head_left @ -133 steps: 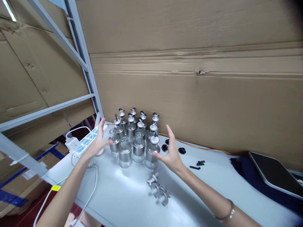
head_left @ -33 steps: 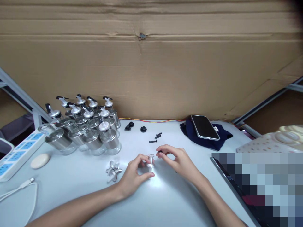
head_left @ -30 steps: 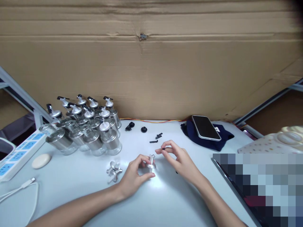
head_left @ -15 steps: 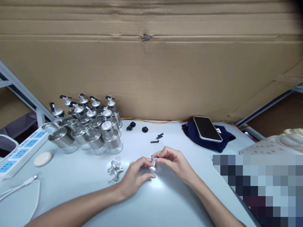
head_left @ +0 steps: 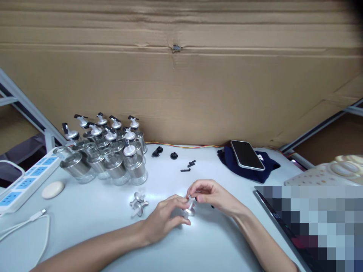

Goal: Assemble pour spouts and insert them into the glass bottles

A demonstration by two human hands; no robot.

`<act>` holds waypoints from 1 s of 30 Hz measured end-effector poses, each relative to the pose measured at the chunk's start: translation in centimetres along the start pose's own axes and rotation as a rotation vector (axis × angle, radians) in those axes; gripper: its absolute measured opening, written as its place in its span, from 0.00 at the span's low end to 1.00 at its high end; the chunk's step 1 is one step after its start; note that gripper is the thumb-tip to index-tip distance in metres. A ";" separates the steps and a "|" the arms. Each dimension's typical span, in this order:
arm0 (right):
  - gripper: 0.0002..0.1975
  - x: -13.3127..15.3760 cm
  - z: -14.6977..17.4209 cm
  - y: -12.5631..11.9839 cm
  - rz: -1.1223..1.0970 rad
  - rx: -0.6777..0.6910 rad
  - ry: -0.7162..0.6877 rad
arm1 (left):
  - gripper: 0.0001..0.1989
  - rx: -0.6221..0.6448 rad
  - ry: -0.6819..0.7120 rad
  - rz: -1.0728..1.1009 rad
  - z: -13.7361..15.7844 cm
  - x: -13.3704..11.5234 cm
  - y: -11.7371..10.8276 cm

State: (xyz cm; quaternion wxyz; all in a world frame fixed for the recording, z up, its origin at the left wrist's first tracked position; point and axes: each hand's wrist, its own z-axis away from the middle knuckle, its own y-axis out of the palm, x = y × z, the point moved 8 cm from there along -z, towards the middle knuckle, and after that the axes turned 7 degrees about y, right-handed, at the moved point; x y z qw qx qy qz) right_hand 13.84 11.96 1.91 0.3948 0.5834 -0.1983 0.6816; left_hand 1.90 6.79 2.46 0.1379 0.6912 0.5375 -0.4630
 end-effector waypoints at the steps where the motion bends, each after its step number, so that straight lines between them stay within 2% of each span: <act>1: 0.12 0.0 0.0 0.1 0.000 0.001 0.000 | 0.10 0.010 -0.001 -0.019 0.0 0.0 0.0; 3: 0.13 0.3 0.1 0.1 0.027 -0.041 -0.018 | 0.10 0.027 -0.015 -0.082 -0.3 0.0 -0.1; 7: 0.16 1.4 0.3 -0.5 0.142 -0.216 -0.092 | 0.11 0.050 -0.117 -0.342 -1.8 0.1 -1.1; 10: 0.14 1.9 0.3 -0.9 0.207 -0.327 -0.148 | 0.14 0.138 -0.125 -0.520 -3.3 -0.3 -1.3; 13: 0.16 2.2 0.5 -1.7 0.202 -0.430 -0.209 | 0.22 0.190 -0.132 -0.583 -4.6 -0.7 -1.7; 15: 0.17 2.2 0.6 -2.4 0.214 -0.488 -0.200 | 0.27 0.181 -0.191 -0.562 -5.5 -0.5 -2.6; 17: 0.16 2.1 0.6 -2.7 0.279 -0.506 -0.143 | 0.22 0.179 -0.277 -0.585 -6.4 0.2 -3.8; 19: 0.14 2.1 0.7 -2.5 0.351 -0.492 -0.091 | 0.12 0.195 -0.332 -0.684 -7.4 1.2 -5.0; 20: 0.12 2.1 0.7 -2.1 0.399 -0.461 -0.071 | 0.11 0.212 -0.338 -0.743 -8.0 1.8 -5.5; 23: 0.08 2.1 0.9 0.1 0.614 -0.290 -0.043 | 0.19 0.279 -0.323 -0.841 -9.6 4.2 -6.1; 25: 0.11 1.9 1.2 1.5 0.779 -0.197 -0.027 | 0.22 0.313 -0.331 -0.879 -10.3 6.2 -6.0; 28: 0.17 1.4 1.4 2.2 0.923 -0.151 0.014 | 0.14 0.323 -0.357 -0.909 -11.3 8.5 -5.7; 30: 0.20 1.0 1.4 2.6 0.974 -0.128 0.047 | 0.11 0.303 -0.380 -0.908 -11.8 9.2 -5.7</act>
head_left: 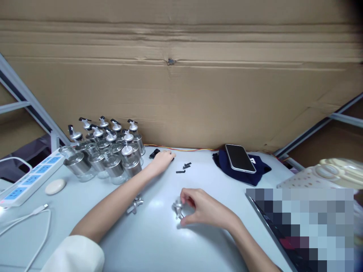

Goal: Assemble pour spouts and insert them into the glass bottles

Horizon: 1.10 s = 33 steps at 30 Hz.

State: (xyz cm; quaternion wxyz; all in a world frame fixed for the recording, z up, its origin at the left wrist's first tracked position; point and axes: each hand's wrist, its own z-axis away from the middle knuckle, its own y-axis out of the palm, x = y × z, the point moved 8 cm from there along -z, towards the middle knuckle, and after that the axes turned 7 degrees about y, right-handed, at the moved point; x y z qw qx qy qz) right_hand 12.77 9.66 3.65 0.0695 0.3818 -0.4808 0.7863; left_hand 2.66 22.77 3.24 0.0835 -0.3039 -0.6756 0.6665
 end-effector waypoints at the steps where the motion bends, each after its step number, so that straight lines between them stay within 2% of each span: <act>1: 0.20 0.0 0.0 0.2 0.021 0.006 0.012 | 0.12 -0.012 -0.016 0.011 -0.2 0.0 -0.1; 5: 0.17 0.2 0.0 0.7 0.092 -0.027 0.073 | 0.08 -0.121 -0.043 0.120 1.2 -0.9 -1.9; 9: 0.10 0.3 0.1 0.7 0.064 -0.068 0.044 | 0.09 -0.239 -0.016 0.321 5.6 -2.5 -3.3; 12: 0.12 -0.1 0.2 0.3 0.004 -0.087 0.024 | 0.10 -0.280 -0.043 0.463 9.1 -3.0 -3.0; 15: 0.18 -0.4 0.4 -0.4 -0.062 -0.095 -0.002 | 0.10 -0.302 -0.120 0.699 11.2 -2.7 -2.0; 18: 0.20 -0.5 0.5 -1.5 -0.143 -0.155 -0.006 | 0.11 -0.278 -0.188 0.973 11.6 -2.4 -0.6; 21: 0.14 -0.6 0.4 -2.6 -0.214 -0.270 0.015 | 0.12 -0.258 -0.234 1.127 11.6 -2.4 0.3; 24: 0.06 -0.5 0.4 -3.4 -0.297 -0.382 -0.005 | 0.12 -0.258 -0.240 1.189 11.5 -2.6 0.6; 26: 0.08 -0.6 0.3 -3.5 -0.369 -0.409 -0.016 | 0.12 -0.258 -0.232 1.217 11.6 -2.8 0.5; 29: 0.11 -1.2 0.1 -3.3 -0.467 -0.399 0.010 | 0.11 -0.267 -0.217 1.249 11.7 -3.0 0.4; 33: 0.09 -1.5 -0.3 -2.7 -0.542 -0.367 0.005 | 0.11 -0.297 -0.209 1.224 11.7 -3.1 0.1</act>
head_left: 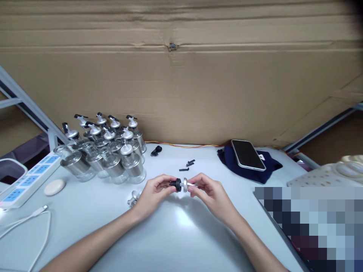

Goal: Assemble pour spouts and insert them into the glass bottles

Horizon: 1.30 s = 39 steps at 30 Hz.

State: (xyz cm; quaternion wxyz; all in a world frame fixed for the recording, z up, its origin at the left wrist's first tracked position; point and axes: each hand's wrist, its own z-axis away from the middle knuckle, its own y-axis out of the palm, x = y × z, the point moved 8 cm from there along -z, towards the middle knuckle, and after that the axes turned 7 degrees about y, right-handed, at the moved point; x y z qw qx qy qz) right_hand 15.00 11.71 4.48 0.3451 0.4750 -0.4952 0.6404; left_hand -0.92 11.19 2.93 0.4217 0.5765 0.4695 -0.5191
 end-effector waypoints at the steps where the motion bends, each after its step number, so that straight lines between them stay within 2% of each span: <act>1: 0.09 0.0 0.0 0.1 -0.005 0.003 -0.009 | 0.11 -0.008 0.011 -0.012 0.0 -0.2 0.0; 7: 0.10 0.7 0.5 0.5 -0.013 0.018 -0.070 | 0.08 -0.007 0.112 -0.015 0.1 -1.4 0.1; 12: 0.10 1.0 0.7 0.7 0.033 0.026 -0.117 | 0.05 0.050 0.183 -0.063 0.4 -2.0 0.5; 16: 0.12 1.1 0.8 0.9 -0.004 0.031 -0.133 | 0.05 0.028 0.213 -0.074 0.6 -2.2 0.6; 23: 0.14 1.0 0.7 1.4 -0.121 0.057 -0.094 | 0.05 0.011 0.310 -0.172 1.1 -2.8 0.7; 30: 0.12 0.9 0.7 1.4 -0.072 0.073 -0.062 | 0.05 0.038 0.364 -0.224 1.1 -2.9 0.6; 39: 0.12 0.7 0.8 1.4 -0.081 0.073 -0.038 | 0.05 -0.005 0.414 -0.292 1.6 -2.5 0.8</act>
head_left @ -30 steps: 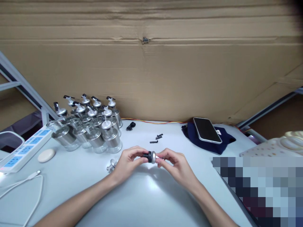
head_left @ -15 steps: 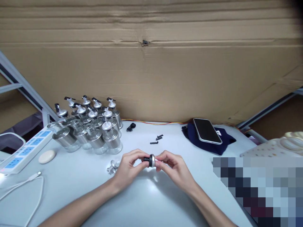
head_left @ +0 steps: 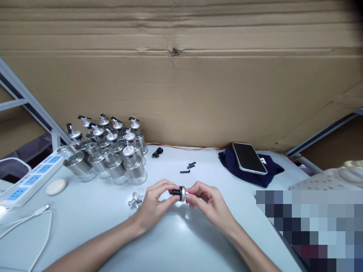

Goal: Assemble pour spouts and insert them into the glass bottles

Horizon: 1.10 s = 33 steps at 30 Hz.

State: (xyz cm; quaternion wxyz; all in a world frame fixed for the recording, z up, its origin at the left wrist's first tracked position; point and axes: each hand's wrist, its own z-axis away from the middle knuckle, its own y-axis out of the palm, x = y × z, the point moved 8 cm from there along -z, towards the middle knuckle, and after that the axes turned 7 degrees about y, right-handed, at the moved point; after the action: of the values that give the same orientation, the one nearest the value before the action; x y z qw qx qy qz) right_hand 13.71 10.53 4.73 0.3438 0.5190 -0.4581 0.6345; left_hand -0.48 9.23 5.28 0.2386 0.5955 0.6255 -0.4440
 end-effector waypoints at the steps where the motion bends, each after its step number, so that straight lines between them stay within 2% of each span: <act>1: 0.12 -0.1 -0.1 0.1 -0.011 0.006 0.002 | 0.05 -0.004 0.004 -0.006 0.0 0.0 0.1; 5: 0.12 -0.1 -0.4 0.4 -0.004 0.032 -0.022 | 0.05 -0.007 0.033 -0.048 -0.1 -0.1 0.2; 6: 0.12 0.1 -0.5 0.1 0.043 -0.008 -0.059 | 0.05 -0.012 0.033 -0.054 -0.1 -0.1 0.1; 9: 0.10 0.9 -0.5 -1.5 0.232 -0.239 -0.152 | 0.10 0.019 0.002 -0.032 -0.1 0.2 0.3; 11: 0.12 0.7 -0.5 -1.9 0.268 -0.291 -0.121 | 0.13 0.053 -0.028 -0.003 0.0 0.6 0.5; 13: 0.15 0.3 -0.7 -1.4 0.222 -0.218 -0.059 | 0.12 0.041 -0.081 0.026 0.1 1.2 0.5; 16: 0.18 -0.1 -0.6 -0.2 0.156 -0.087 0.004 | 0.07 -0.060 -0.198 0.119 0.2 2.4 -0.1; 19: 0.19 -0.2 -0.5 0.6 0.179 -0.044 0.022 | 0.04 -0.114 -0.315 0.262 0.4 3.5 0.0; 22: 0.18 -0.7 -0.5 1.0 0.178 -0.019 0.048 | 0.07 -0.108 -0.387 0.343 0.5 4.0 0.3; 25: 0.18 -1.2 -0.6 1.3 0.129 0.016 0.079 | 0.12 -0.131 -0.404 0.383 0.7 4.3 0.4; 28: 0.17 -1.3 -0.6 1.2 0.099 0.006 0.072 | 0.17 -0.081 -0.450 0.445 0.9 4.7 1.0; 31: 0.15 -1.2 -0.7 1.1 0.056 -0.005 0.067 | 0.18 0.010 -0.513 0.489 1.1 4.8 1.9; 33: 0.13 -1.1 -0.7 1.1 0.026 0.014 0.062 | 0.17 0.001 -0.528 0.490 1.2 4.7 1.8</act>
State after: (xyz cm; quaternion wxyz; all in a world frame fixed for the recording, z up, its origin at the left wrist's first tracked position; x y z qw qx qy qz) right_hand 12.66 10.88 3.36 0.3460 0.4953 -0.4494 0.6580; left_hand 0.19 10.54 0.33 0.4911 0.5927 0.3808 -0.5124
